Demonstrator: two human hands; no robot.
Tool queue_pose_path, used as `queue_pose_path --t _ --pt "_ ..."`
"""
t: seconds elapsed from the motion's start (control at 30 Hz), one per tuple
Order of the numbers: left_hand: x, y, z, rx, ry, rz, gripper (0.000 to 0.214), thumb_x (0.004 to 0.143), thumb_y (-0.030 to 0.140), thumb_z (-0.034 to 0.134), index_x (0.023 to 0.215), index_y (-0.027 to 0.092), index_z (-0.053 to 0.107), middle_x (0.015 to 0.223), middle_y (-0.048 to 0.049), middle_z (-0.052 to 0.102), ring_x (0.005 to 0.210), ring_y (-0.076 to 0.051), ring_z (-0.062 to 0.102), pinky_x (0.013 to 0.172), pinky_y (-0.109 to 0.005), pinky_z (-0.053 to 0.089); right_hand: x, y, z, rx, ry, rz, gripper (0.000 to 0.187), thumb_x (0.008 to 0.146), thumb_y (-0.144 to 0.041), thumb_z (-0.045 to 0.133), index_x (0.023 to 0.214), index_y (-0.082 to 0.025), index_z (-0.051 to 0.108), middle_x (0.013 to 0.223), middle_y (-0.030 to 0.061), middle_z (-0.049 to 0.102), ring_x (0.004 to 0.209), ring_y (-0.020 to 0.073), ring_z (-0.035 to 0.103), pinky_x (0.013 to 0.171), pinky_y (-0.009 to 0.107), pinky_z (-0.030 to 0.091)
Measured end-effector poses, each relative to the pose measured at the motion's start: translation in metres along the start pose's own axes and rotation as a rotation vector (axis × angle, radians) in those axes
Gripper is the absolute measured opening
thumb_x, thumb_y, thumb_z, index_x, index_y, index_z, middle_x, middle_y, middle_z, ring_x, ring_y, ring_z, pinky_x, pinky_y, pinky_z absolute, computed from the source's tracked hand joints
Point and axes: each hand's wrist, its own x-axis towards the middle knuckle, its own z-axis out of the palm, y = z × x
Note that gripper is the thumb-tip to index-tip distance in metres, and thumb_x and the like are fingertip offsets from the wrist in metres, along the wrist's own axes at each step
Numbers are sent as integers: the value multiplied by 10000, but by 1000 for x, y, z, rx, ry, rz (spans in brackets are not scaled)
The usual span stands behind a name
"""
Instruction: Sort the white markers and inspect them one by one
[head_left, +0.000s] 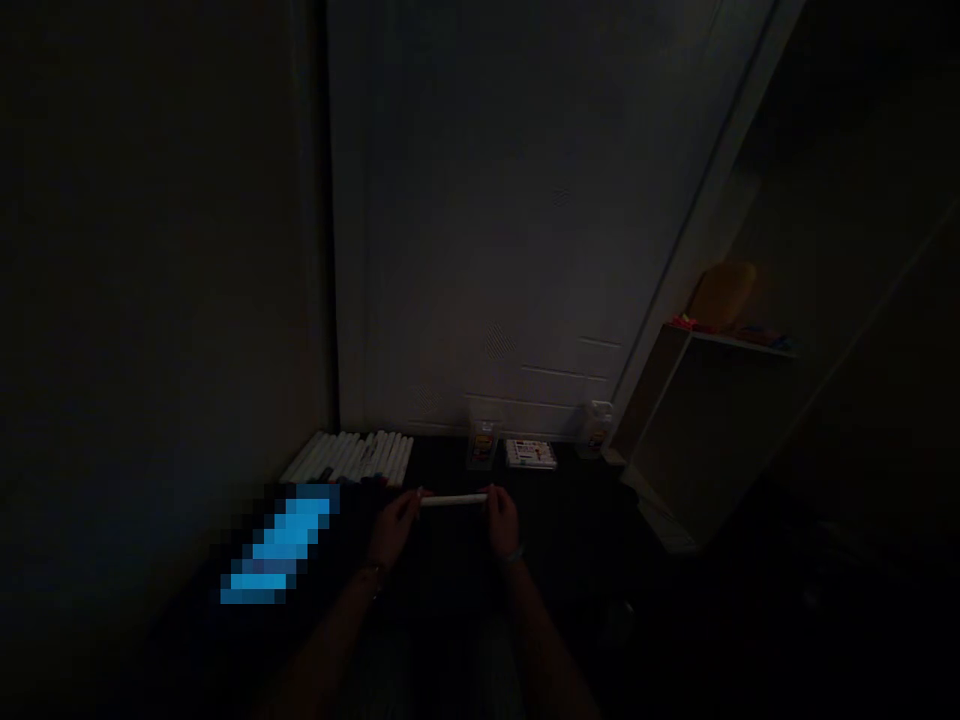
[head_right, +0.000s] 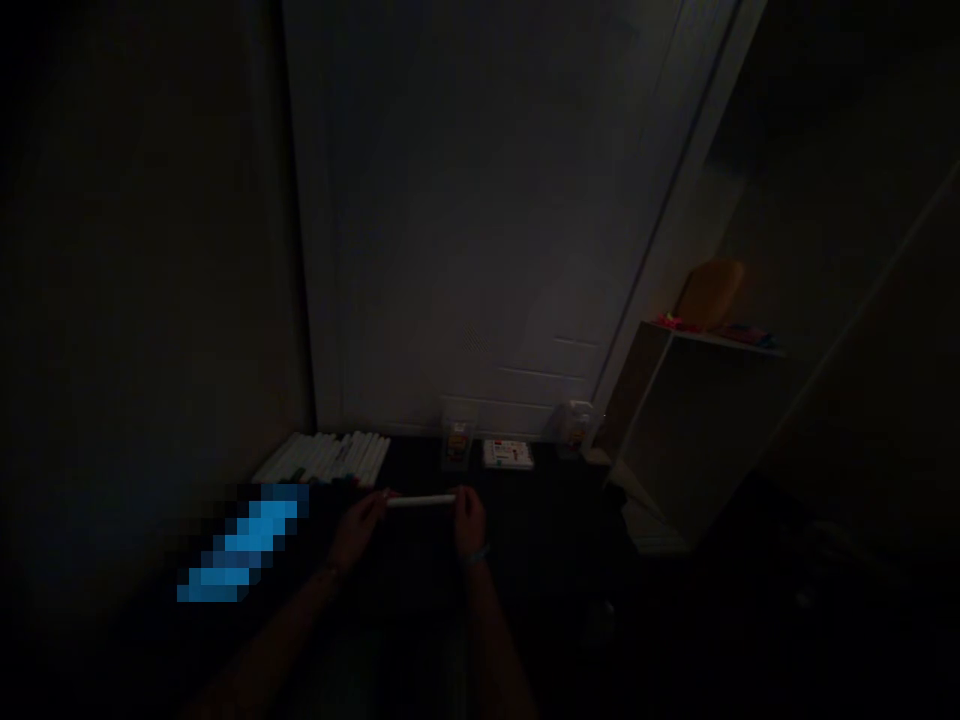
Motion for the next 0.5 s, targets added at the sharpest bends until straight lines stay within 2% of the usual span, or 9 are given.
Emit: queue_pose_path --t 0.27,0.5 --pt "2 -2 4 -26 -20 -10 472 690 559 464 928 176 604 760 -10 617 732 -166 563 663 -247 438 0 2 -1 33 11 13 376 828 -466 353 803 -188 605 596 -21 533 555 108 480 528 205 359" --pt "4 -8 4 -36 -2 20 476 723 552 426 967 177 588 821 -20 646 817 -179 585 774 -283 435 0 1 0 45 36 0 303 818 -408 396 922 -195 585 755 7 592 659 127 528 610 225 402"
